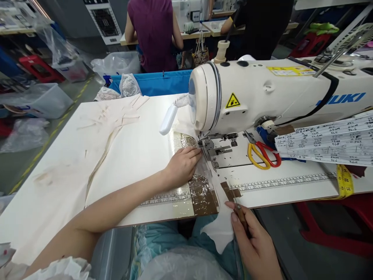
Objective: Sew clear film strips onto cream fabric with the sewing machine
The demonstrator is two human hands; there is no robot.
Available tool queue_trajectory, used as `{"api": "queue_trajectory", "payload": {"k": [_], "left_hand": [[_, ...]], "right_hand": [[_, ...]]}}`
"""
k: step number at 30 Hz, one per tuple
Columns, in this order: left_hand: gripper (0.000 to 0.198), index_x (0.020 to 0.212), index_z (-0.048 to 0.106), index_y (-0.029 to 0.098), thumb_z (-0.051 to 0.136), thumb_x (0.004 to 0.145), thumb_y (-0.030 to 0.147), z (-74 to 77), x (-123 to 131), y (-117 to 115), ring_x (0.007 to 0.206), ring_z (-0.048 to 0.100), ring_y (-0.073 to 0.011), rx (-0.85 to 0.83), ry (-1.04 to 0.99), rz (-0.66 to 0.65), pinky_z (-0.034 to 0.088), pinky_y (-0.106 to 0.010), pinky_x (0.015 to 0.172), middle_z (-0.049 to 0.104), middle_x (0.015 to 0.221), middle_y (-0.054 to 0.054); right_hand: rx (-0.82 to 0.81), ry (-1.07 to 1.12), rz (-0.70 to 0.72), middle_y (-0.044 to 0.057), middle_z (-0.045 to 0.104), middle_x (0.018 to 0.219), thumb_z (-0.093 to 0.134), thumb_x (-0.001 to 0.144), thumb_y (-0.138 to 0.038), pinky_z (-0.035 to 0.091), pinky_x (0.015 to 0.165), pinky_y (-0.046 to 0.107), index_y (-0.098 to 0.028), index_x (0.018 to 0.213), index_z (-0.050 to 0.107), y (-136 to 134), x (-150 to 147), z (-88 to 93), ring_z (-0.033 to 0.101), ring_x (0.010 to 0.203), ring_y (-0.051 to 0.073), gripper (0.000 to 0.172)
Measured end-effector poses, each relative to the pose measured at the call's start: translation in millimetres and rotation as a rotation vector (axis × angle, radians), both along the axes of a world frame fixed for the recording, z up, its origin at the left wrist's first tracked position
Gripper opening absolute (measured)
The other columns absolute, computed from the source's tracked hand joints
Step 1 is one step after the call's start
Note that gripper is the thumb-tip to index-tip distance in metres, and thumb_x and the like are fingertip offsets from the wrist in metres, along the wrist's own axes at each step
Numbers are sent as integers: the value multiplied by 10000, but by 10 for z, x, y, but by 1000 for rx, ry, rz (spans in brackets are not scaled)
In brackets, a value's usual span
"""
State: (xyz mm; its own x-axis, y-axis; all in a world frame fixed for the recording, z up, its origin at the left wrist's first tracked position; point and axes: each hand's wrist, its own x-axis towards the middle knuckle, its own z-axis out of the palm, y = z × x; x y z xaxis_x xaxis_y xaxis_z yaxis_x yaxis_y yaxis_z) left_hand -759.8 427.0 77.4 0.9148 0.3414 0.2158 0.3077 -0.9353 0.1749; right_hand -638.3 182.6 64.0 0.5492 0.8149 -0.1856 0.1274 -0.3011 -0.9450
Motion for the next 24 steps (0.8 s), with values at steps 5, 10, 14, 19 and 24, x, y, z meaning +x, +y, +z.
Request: {"api": "queue_trajectory", "payload": {"k": [5,10,14,19,24], "left_hand": [[423,1327,540,58,387,937,118,-50,-15,59,1332,485,-237,-10,-31,-32,444,-455,1110,576,1384,-129],[421,1304,555,53,417,908,90,-47,-22,17,1321,480,-279,85,-5,-59,482,-474,1048,564,1382,-162],[410,1290,552,7,428,904,70,-1,37,-39,1291,465,-320,154,11,-11,496,-470,998,552,1356,-205],[351,1225,595,25,389,947,83,17,99,12,1196,493,-302,193,8,13,504,-444,949,595,1260,-185],[353,1223,593,38,356,966,87,-16,84,61,1094,504,-273,207,7,23,513,-411,895,612,1191,-159]], "right_hand": [[-31,621,-114,96,745,1004,731,793,-577,577,613,278,-212,1103,751,55,-195,-7,708,825,255,479],[-38,353,-96,101,730,1088,661,875,-555,571,728,263,-210,1152,720,13,-232,-50,687,945,244,447],[-34,89,-43,121,673,1265,608,923,-512,574,807,269,-200,1219,685,19,-104,-49,668,1060,252,437],[4,159,26,115,714,1174,617,915,-506,583,817,288,-203,1193,704,180,-101,26,678,1052,263,420],[-5,550,-1,124,753,972,662,842,-575,597,576,323,-194,1096,751,312,-164,112,722,819,288,466]]}}
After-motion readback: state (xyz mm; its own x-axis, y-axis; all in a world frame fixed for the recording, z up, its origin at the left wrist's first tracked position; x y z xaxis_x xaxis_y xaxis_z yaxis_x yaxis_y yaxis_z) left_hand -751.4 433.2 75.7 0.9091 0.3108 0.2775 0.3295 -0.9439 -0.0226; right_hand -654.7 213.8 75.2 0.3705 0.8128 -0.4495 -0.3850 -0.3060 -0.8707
